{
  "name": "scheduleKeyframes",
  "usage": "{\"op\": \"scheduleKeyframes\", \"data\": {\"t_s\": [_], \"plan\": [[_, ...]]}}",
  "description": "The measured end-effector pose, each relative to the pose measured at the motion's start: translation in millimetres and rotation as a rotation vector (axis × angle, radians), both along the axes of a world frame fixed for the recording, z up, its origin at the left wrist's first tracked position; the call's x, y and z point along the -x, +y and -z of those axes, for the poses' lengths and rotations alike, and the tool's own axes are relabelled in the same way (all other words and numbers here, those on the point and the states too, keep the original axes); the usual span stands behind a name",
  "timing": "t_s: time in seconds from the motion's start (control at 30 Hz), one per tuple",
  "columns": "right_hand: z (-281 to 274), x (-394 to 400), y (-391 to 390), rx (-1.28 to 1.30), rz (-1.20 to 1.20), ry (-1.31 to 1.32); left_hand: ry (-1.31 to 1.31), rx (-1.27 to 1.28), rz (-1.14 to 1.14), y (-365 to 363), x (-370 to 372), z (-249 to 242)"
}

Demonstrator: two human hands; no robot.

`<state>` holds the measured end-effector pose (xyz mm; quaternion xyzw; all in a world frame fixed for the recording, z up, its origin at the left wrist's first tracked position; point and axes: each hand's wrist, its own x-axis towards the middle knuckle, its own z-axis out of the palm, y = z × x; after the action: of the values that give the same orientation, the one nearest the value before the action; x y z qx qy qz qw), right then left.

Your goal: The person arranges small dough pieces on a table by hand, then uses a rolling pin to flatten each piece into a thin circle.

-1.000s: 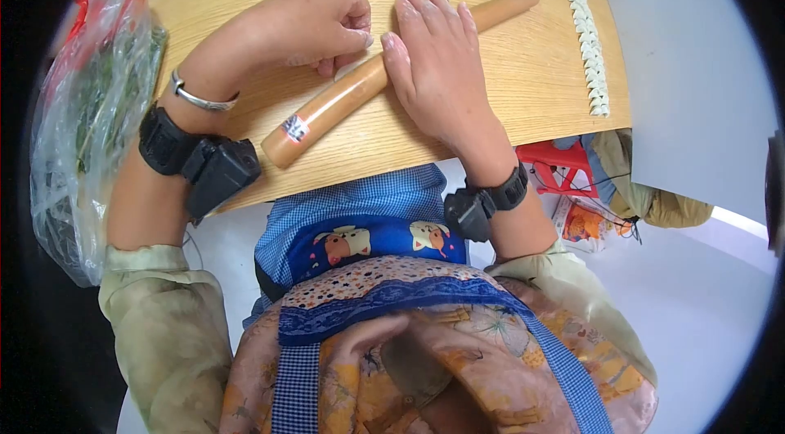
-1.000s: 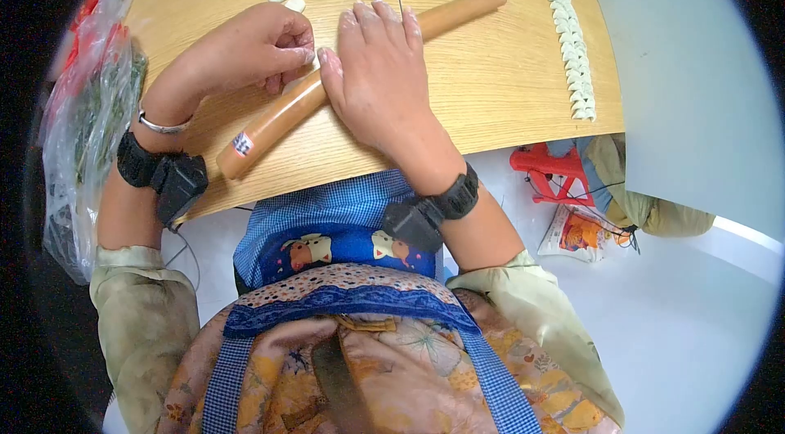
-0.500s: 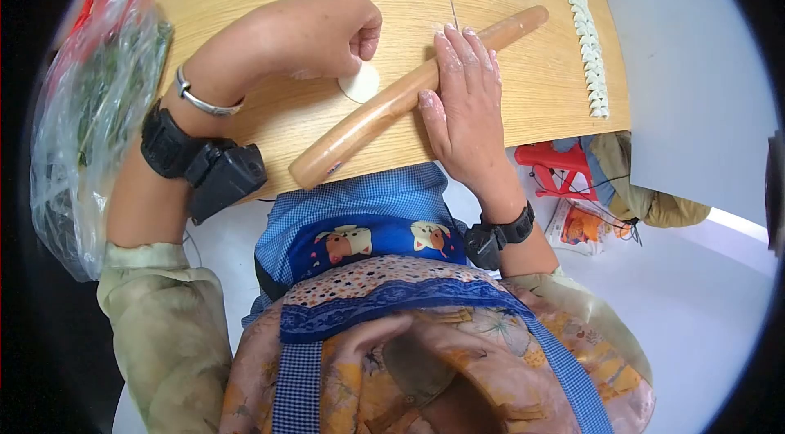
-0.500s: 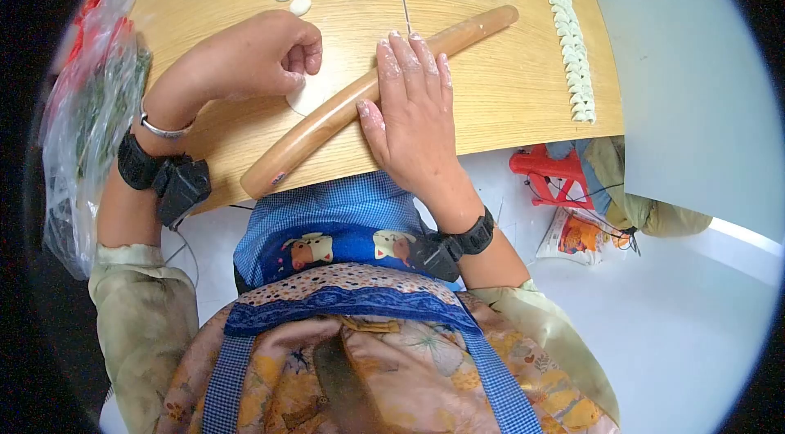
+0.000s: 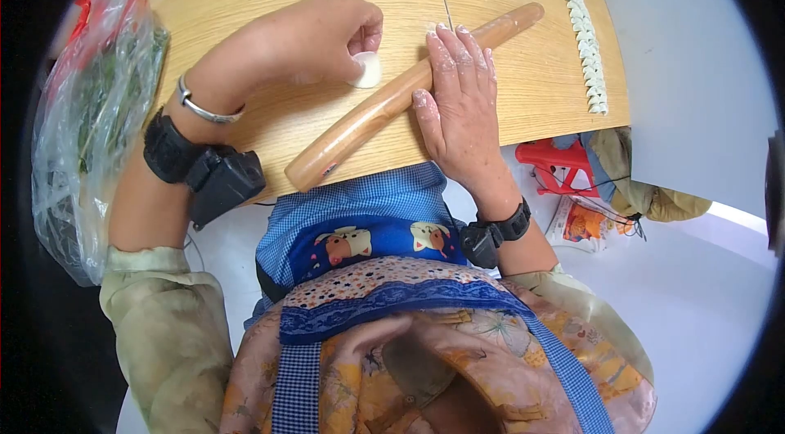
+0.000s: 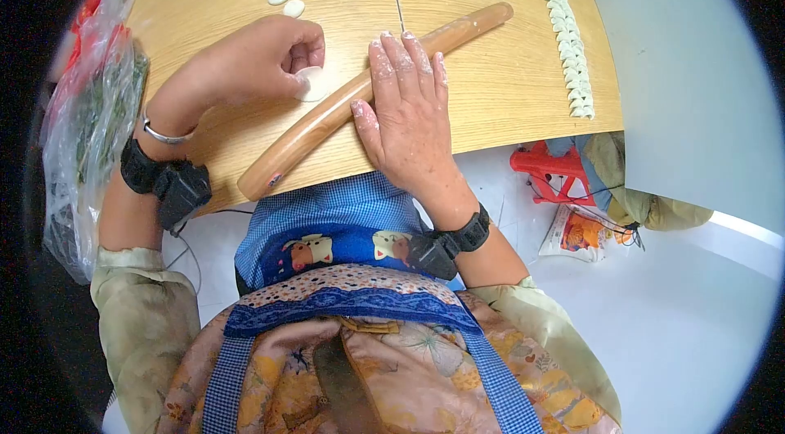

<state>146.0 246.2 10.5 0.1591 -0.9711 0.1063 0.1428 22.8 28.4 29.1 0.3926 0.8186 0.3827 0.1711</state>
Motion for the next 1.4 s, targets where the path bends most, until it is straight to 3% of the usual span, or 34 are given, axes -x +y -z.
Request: {"op": "scheduleKeyframes", "data": {"t_s": [0.07,0.17,0.23,0.37,0.43,0.67,0.77,1.13,1.23,1.4], "plan": [[0.6,0.2,0.1,0.002,-0.003,0.003,0.023,-0.052,-0.010,1.5,-0.6,0.2],[0.0,0.2,-0.5,0.001,-0.004,0.004,-0.057,0.080,0.048,5.6,1.3,-9.8],[-1.7,1.4,-2.0,0.005,-0.004,0.002,-0.395,0.038,-0.143,6.6,-4.5,-16.2],[-3.5,10.8,-6.7,0.013,-0.019,0.018,-0.343,0.013,-0.198,4.9,1.0,-6.1],[-3.8,20.9,-11.1,0.002,-0.027,0.034,-0.038,0.046,-0.123,3.0,6.2,-0.8],[-2.1,65.1,-24.5,-0.007,-0.106,0.101,-0.072,0.053,-0.113,-2.1,14.2,4.8],[1.9,78.1,-30.3,-0.014,-0.111,0.139,0.039,0.028,-0.140,-2.1,15.1,9.3],[-5.1,4.3,4.5,0.014,-0.030,0.001,-0.059,0.017,-0.100,1.7,10.6,-3.7],[-3.7,2.2,4.8,0.018,-0.011,-0.008,-0.079,-0.094,-0.076,4.2,9.2,2.4],[-2.0,6.1,3.5,-0.001,-0.019,0.001,-0.032,-0.042,-0.089,6.2,2.4,0.9]]}}
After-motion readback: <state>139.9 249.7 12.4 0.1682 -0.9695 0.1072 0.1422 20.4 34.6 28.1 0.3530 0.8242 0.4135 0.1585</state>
